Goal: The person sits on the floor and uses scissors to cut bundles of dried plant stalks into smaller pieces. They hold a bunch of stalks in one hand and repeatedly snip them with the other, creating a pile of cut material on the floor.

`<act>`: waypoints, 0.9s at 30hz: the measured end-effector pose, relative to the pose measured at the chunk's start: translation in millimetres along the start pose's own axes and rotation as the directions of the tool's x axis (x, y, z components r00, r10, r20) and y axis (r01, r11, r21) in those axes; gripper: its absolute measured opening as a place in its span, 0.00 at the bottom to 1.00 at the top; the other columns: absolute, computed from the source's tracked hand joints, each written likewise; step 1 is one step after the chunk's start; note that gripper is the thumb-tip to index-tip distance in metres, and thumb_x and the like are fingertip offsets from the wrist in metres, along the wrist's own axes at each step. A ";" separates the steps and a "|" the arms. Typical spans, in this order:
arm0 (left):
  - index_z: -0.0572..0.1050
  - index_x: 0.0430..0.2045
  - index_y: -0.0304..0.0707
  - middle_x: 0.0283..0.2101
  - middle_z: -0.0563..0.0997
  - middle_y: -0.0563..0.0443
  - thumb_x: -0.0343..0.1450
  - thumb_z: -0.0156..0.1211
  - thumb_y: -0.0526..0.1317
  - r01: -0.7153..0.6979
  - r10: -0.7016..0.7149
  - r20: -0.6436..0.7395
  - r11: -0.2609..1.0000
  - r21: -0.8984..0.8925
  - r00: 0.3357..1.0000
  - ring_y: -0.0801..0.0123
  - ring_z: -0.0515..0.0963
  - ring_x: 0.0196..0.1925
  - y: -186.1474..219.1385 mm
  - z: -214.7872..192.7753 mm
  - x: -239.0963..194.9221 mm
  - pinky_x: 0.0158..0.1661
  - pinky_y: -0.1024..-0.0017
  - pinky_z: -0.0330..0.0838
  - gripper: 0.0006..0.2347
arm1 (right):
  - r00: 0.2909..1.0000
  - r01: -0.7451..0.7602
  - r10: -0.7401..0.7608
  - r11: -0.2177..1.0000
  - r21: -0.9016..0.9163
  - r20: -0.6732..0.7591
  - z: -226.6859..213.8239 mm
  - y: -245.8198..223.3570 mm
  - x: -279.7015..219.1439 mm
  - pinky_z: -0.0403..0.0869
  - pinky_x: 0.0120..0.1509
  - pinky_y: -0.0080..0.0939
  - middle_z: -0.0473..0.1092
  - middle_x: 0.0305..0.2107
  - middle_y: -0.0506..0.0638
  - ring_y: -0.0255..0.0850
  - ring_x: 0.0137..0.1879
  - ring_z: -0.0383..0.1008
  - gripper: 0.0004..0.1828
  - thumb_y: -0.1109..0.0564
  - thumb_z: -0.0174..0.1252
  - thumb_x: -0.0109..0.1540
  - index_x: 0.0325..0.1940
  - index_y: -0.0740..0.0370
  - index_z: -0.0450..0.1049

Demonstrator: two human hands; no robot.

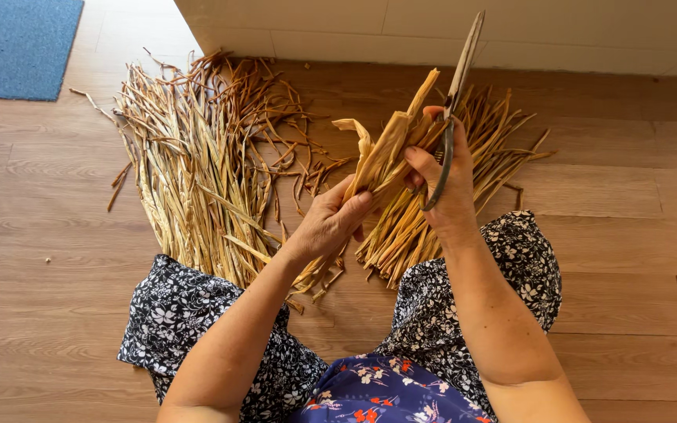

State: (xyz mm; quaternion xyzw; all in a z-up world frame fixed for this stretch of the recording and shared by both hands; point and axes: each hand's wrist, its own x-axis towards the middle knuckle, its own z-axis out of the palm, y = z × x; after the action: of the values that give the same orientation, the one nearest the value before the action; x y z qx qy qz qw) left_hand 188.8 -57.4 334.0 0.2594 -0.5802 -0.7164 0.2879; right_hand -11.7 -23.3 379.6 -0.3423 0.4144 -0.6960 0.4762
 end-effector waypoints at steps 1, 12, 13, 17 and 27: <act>0.70 0.61 0.38 0.41 0.78 0.51 0.78 0.52 0.48 -0.003 0.003 0.008 0.999 -0.054 1.000 0.74 0.78 0.33 -2.1 -0.4 0.3 0.32 0.72 0.80 0.19 | 1.000 0.001 -0.001 1.000 -0.003 0.014 1.0 -0.9 -0.6 0.68 0.32 0.27 0.71 0.37 0.44 0.28 0.30 0.68 0.26 0.66 0.61 0.62 0.63 0.54 0.67; 0.63 0.65 0.38 0.52 0.75 0.51 0.80 0.50 0.42 -0.084 0.090 0.005 0.949 -0.303 0.996 0.71 0.79 0.48 -15.0 11.3 5.3 0.45 0.69 0.82 0.18 | 0.999 0.045 -0.042 0.980 -0.194 0.018 14.7 0.0 -9.5 0.77 0.43 0.29 0.72 0.45 0.46 0.31 0.43 0.75 0.26 0.66 0.59 0.65 0.66 0.53 0.64; 0.62 0.65 0.39 0.54 0.76 0.51 0.79 0.49 0.41 -0.104 0.105 -0.011 0.952 -0.287 0.994 0.72 0.79 0.50 -14.2 13.2 4.8 0.46 0.69 0.82 0.18 | 0.998 0.054 -0.048 0.973 -0.223 0.031 15.9 2.6 -10.4 0.77 0.44 0.29 0.72 0.45 0.46 0.31 0.44 0.75 0.27 0.66 0.60 0.64 0.66 0.53 0.63; 0.64 0.63 0.39 0.55 0.75 0.49 0.80 0.49 0.40 -0.121 0.100 -0.082 0.938 -0.326 0.992 0.72 0.79 0.55 -12.2 16.7 7.5 0.49 0.67 0.82 0.16 | 0.994 0.086 -0.060 0.951 -0.296 0.094 19.7 9.0 -10.3 0.78 0.45 0.30 0.73 0.46 0.47 0.32 0.45 0.77 0.29 0.68 0.60 0.65 0.67 0.53 0.62; 0.69 0.57 0.37 0.45 0.78 0.50 0.80 0.50 0.37 -0.106 0.096 -0.134 0.992 -0.069 0.986 0.73 0.81 0.42 -15.9 1.6 5.4 0.44 0.71 0.83 0.11 | 0.996 0.089 -0.081 0.966 -0.243 0.042 7.1 1.8 -3.7 0.77 0.36 0.30 0.71 0.43 0.46 0.33 0.39 0.75 0.29 0.66 0.64 0.65 0.68 0.54 0.65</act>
State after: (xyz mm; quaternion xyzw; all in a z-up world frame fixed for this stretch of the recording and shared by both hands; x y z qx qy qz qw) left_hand 182.1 -57.6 318.5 0.2649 -0.5448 -0.7040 0.3707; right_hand -3.7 -22.0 380.6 -0.4268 0.4745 -0.6538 0.4064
